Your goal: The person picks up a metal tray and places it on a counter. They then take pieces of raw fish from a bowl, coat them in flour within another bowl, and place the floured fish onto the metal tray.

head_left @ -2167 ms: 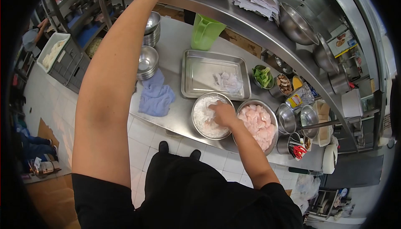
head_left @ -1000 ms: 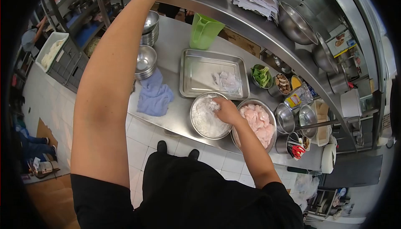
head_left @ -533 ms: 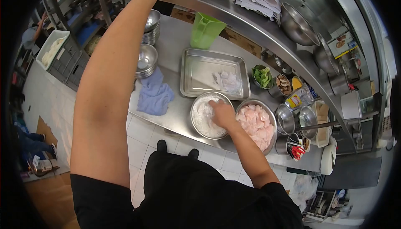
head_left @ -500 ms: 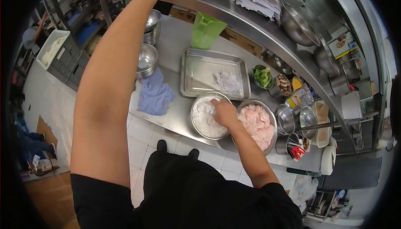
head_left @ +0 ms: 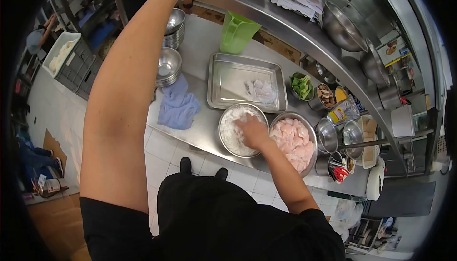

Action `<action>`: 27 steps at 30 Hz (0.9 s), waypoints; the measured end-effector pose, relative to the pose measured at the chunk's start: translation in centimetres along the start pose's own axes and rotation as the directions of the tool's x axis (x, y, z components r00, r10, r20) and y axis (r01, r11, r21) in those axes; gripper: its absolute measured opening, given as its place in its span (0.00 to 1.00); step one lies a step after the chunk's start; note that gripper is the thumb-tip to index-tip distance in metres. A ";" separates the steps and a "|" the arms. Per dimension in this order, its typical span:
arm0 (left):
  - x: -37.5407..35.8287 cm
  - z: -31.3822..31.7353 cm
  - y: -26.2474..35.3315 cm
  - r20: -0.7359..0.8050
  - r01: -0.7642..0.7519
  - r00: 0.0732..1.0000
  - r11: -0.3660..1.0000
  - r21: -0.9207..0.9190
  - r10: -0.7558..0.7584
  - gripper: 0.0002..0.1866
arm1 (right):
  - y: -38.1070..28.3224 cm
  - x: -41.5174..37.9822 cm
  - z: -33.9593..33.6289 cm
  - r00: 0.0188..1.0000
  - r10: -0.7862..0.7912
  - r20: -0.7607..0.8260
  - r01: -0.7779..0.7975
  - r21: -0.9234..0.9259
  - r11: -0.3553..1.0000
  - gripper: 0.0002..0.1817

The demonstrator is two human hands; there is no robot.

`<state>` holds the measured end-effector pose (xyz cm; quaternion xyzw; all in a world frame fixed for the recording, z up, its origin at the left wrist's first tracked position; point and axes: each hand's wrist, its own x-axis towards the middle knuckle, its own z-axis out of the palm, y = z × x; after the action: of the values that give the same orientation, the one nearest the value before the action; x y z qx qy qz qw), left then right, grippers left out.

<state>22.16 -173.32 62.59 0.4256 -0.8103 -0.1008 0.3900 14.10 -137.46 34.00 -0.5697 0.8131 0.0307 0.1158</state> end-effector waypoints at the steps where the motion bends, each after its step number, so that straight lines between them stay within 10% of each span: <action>1: -0.2 -0.1 0.1 -0.001 0.000 1.000 1.000 0.000 0.000 0.21 | -0.5 0.1 0.4 0.998 -0.048 0.029 0.049 -0.068 0.996 0.30; 17: 0.1 0.3 -0.3 -0.008 -0.025 1.000 1.000 -0.008 0.025 0.21 | 1.5 -0.9 -0.1 0.923 0.142 -0.357 -0.013 0.341 0.940 0.27; 20: 0.0 0.2 -0.1 -0.003 -0.018 1.000 1.000 -0.018 0.018 0.21 | 0.9 -1.3 1.4 0.972 -0.120 -0.203 0.147 0.124 0.981 0.26; 27: -0.1 -0.2 0.2 0.045 0.014 0.999 1.000 -0.019 -0.013 0.20 | -2.1 -0.8 -0.9 0.973 -0.194 -0.125 0.207 0.108 0.972 0.29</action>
<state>22.20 -173.07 62.75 0.4249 -0.8150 -0.1207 0.3751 16.19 -137.62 35.25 -0.6418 0.7569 -0.0624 0.1061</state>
